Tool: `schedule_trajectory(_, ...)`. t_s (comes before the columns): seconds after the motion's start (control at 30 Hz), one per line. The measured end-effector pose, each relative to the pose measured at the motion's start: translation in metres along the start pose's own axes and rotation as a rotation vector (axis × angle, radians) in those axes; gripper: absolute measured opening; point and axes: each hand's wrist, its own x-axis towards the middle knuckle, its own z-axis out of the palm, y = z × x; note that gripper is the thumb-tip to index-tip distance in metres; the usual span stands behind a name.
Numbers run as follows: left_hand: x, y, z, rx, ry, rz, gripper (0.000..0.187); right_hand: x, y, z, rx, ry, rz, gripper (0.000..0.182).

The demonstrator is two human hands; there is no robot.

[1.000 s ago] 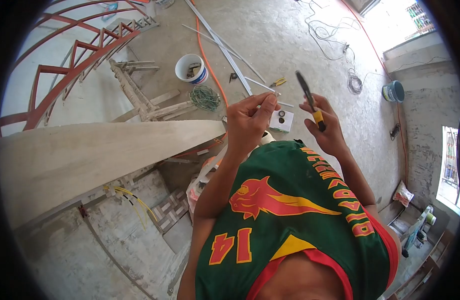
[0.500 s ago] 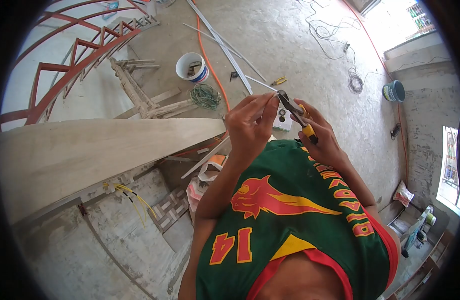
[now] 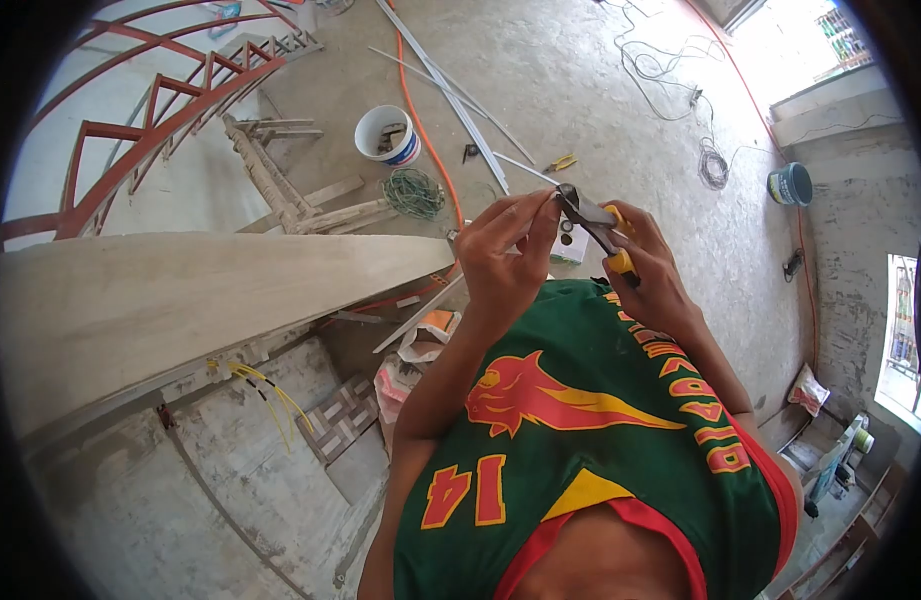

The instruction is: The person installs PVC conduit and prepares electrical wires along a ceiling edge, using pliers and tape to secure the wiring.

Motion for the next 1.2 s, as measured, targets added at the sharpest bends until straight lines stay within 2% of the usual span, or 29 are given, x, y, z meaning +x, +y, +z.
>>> schedule_trajectory(0.13,0.000,0.004,0.000,0.009,0.000,-0.004,0.016,-0.005,0.004,-0.001,-0.065,0.004,0.025,0.036)
schedule_trajectory(0.33,0.000,0.004,-0.001,0.007,-0.062,0.021,0.018,-0.010,0.011,-0.003,0.061,-0.070,0.102,0.023)
schedule_trajectory(0.43,0.006,0.007,-0.016,-0.309,-0.303,-0.444,0.026,-0.008,0.016,0.001,0.228,-0.042,0.106,0.022)
schedule_trajectory(0.53,0.012,0.005,-0.027,-0.377,-0.402,-0.304,0.037,-0.001,0.009,-0.004,0.219,0.043,0.077,0.024)
schedule_trajectory(0.63,0.011,0.000,-0.036,-0.274,-0.374,-0.296,0.038,-0.004,0.016,-0.007,0.302,-0.023,0.072,0.029)
schedule_trajectory(0.73,0.010,-0.001,-0.030,-0.042,-0.320,-0.105,0.035,-0.004,0.015,-0.007,0.257,-0.037,0.063,0.029)
schedule_trajectory(0.83,0.010,-0.008,-0.026,0.001,-0.355,-0.081,0.039,-0.003,0.015,-0.005,0.210,-0.038,0.028,0.029)
schedule_trajectory(0.93,0.010,0.008,-0.019,-0.016,-0.201,-0.126,0.029,-0.001,0.009,-0.004,0.186,-0.026,0.044,0.029)
schedule_trajectory(1.03,0.002,-0.004,-0.006,-0.316,-0.097,-0.177,0.027,0.001,0.004,-0.006,0.177,-0.024,0.079,0.030)
schedule_trajectory(1.13,-0.001,-0.001,-0.003,-0.412,-0.044,-0.231,0.022,0.003,0.003,-0.008,0.134,-0.044,0.035,0.035)
schedule_trajectory(1.2,-0.004,-0.002,-0.002,-0.364,-0.027,-0.196,0.022,0.003,0.003,-0.008,0.092,-0.039,0.012,0.037)
